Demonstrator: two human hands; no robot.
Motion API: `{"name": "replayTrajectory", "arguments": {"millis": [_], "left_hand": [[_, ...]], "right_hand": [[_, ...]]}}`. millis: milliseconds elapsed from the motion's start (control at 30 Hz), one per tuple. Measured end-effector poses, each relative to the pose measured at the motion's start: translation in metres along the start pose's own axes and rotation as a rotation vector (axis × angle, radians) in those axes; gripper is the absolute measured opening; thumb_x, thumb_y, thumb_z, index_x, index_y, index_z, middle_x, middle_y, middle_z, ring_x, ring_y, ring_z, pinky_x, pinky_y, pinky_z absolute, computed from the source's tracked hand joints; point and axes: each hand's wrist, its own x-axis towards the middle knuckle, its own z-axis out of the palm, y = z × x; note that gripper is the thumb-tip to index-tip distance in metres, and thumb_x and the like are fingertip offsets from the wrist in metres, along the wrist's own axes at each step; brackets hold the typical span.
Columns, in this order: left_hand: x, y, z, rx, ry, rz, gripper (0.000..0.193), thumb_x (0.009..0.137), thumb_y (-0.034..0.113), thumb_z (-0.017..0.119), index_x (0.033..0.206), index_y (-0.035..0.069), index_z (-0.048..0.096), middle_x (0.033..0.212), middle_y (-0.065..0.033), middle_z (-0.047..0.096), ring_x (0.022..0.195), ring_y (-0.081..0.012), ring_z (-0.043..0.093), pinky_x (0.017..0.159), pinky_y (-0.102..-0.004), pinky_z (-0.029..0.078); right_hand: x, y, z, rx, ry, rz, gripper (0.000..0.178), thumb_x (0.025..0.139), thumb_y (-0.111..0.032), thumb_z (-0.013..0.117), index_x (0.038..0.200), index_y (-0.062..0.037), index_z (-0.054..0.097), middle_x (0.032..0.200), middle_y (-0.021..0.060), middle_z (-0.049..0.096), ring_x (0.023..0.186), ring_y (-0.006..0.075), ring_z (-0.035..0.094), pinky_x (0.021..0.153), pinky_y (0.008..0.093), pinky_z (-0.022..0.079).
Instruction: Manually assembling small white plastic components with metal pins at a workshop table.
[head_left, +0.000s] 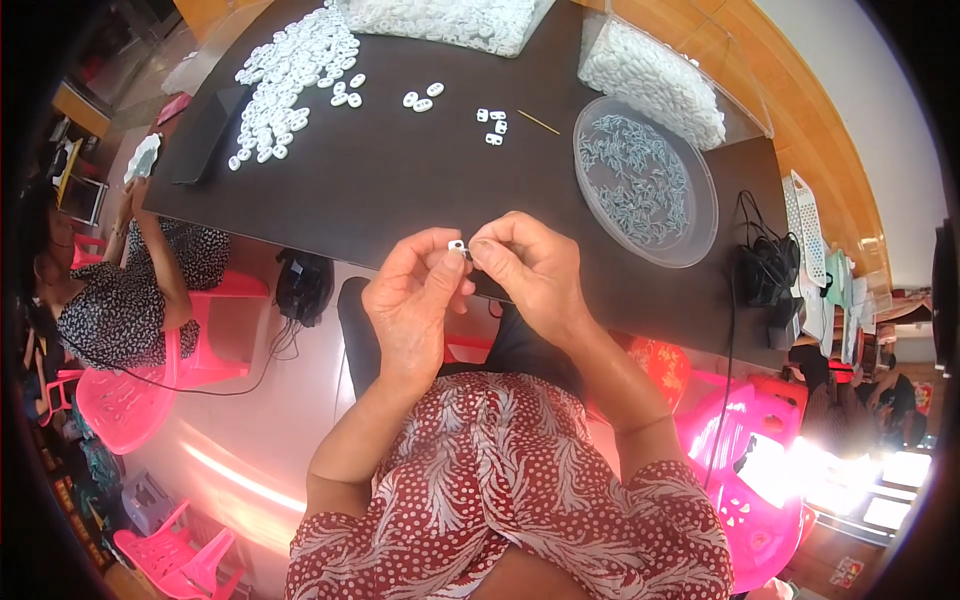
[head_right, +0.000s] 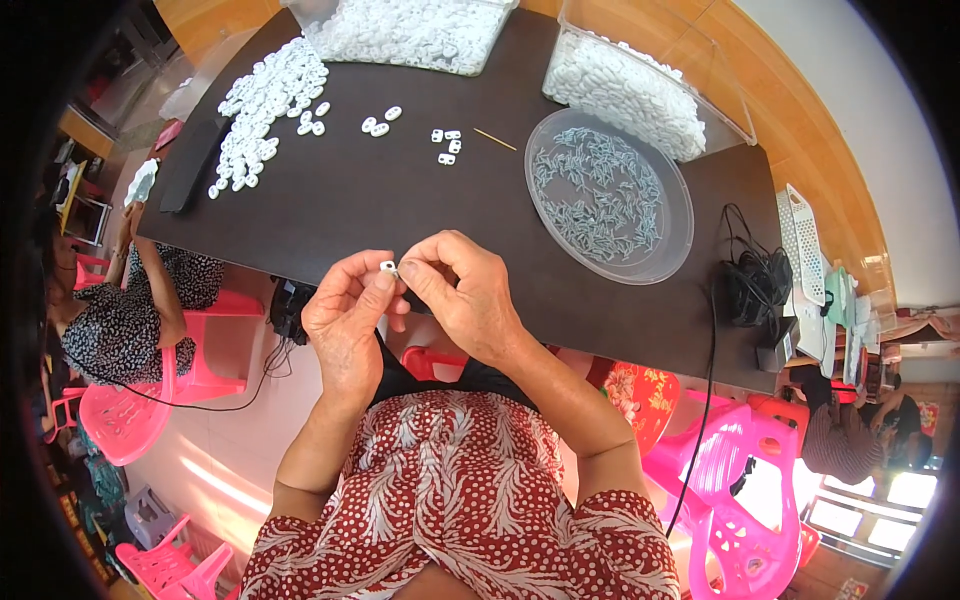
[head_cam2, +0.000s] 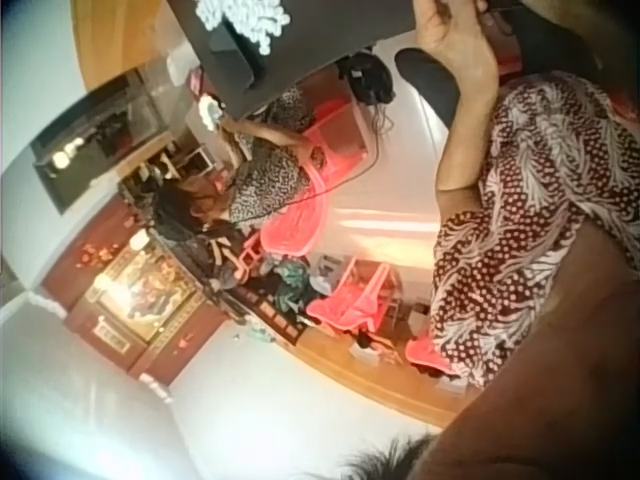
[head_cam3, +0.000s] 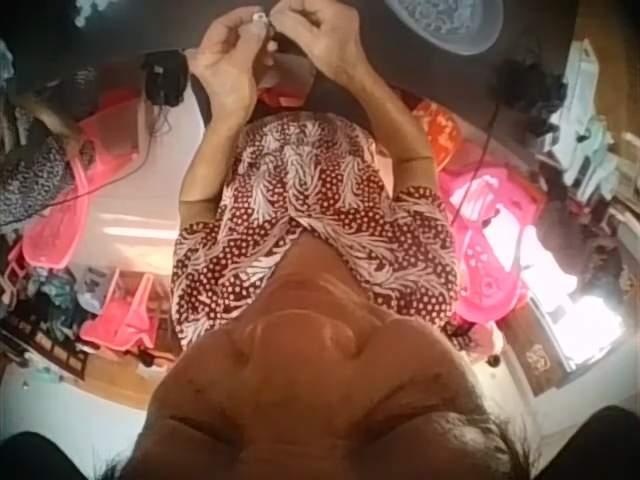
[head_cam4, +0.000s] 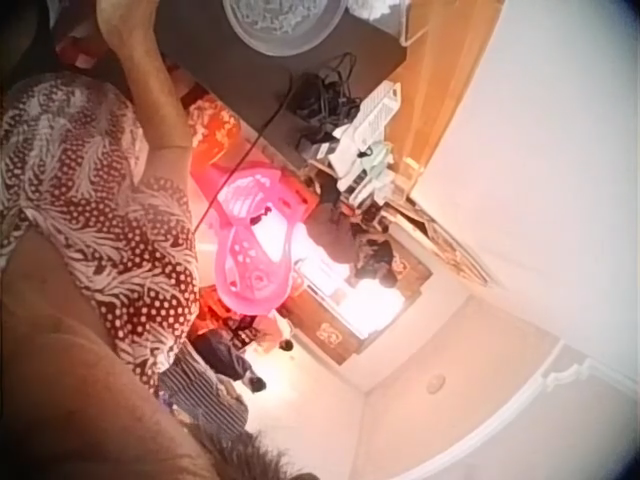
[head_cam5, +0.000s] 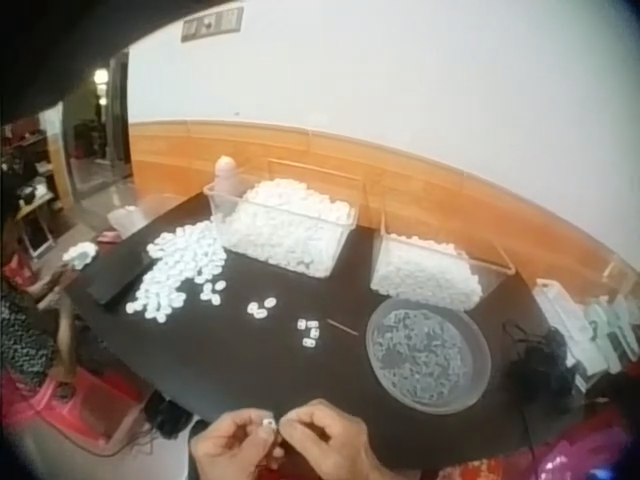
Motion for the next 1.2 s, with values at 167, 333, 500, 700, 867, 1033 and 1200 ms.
{"name": "replayTrajectory", "arguments": {"millis": [167, 333, 500, 700, 867, 1033, 1200], "left_hand": [[0.000, -0.005, -0.003, -0.023, -0.010, 0.020, 0.012, 0.088, 0.005, 0.060, 0.098, -0.002, 0.061, 0.080, -0.0060, 0.062, 0.063, -0.0105, 0.056, 0.052, -0.0218, 0.045], [0.002, -0.005, -0.007, -0.029, -0.032, 0.041, 0.011, 0.088, 0.005, 0.060, 0.097, -0.002, 0.060, 0.079, -0.0062, 0.062, 0.063, -0.0107, 0.056, 0.053, -0.0220, 0.046], [0.011, -0.005, -0.014, -0.114, 0.011, 0.008, 0.011, 0.088, 0.004, 0.059, 0.096, -0.003, 0.059, 0.079, -0.0091, 0.062, 0.062, -0.0129, 0.058, 0.050, -0.0244, 0.047], [0.023, 0.001, -0.020, -0.134, 0.064, 0.009, 0.010, 0.087, 0.003, 0.059, 0.095, -0.003, 0.059, 0.078, -0.0104, 0.062, 0.060, -0.0145, 0.058, 0.049, -0.0251, 0.047], [0.023, 0.008, -0.023, -0.150, 0.089, 0.016, 0.011, 0.087, 0.005, 0.060, 0.095, -0.002, 0.059, 0.078, -0.0106, 0.062, 0.059, -0.0152, 0.058, 0.049, -0.0260, 0.047], [0.023, 0.007, -0.028, -0.178, 0.103, 0.016, 0.011, 0.087, 0.005, 0.060, 0.095, -0.002, 0.059, 0.077, -0.0112, 0.062, 0.058, -0.0156, 0.058, 0.049, -0.0262, 0.047], [0.025, 0.008, -0.036, -0.180, 0.110, 0.007, 0.011, 0.087, 0.004, 0.059, 0.096, -0.003, 0.059, 0.078, -0.0119, 0.063, 0.059, -0.0155, 0.058, 0.050, -0.0251, 0.047]], "right_hand": [[0.002, -0.002, 0.005, -0.002, -0.008, 0.023, 0.013, 0.087, -0.010, 0.059, 0.085, 0.0027, 0.058, 0.078, 0.0052, 0.061, 0.069, 0.0070, 0.056, 0.061, 0.0237, 0.047], [0.008, 0.003, 0.007, -0.098, -0.022, -0.100, 0.013, 0.087, -0.010, 0.060, 0.085, 0.0026, 0.058, 0.078, 0.0058, 0.060, 0.069, 0.0079, 0.055, 0.060, 0.0251, 0.046], [0.018, 0.005, 0.008, -0.115, -0.049, -0.160, 0.012, 0.087, -0.010, 0.060, 0.086, 0.0017, 0.060, 0.078, 0.0072, 0.060, 0.070, 0.0107, 0.056, 0.062, 0.0264, 0.046], [0.088, 0.008, -0.005, -0.549, 0.109, -0.504, 0.013, 0.084, -0.010, 0.060, 0.094, -0.0022, 0.065, 0.085, 0.0103, 0.064, 0.078, 0.0180, 0.061, 0.070, 0.0305, 0.047], [0.165, 0.022, 0.014, -1.062, 0.162, -0.695, 0.009, 0.077, -0.010, 0.065, 0.085, -0.0052, 0.065, 0.078, 0.0129, 0.057, 0.076, 0.0295, 0.053, 0.066, 0.0411, 0.045], [0.179, 0.028, 0.014, -1.256, 0.075, -0.750, 0.006, 0.074, -0.010, 0.067, 0.077, -0.0059, 0.065, 0.075, 0.0120, 0.055, 0.076, 0.0290, 0.052, 0.064, 0.0408, 0.045], [0.149, 0.025, 0.006, -1.211, -0.005, -0.747, 0.006, 0.072, -0.007, 0.067, 0.076, -0.0044, 0.064, 0.076, 0.0117, 0.055, 0.076, 0.0288, 0.052, 0.064, 0.0399, 0.045]]}}
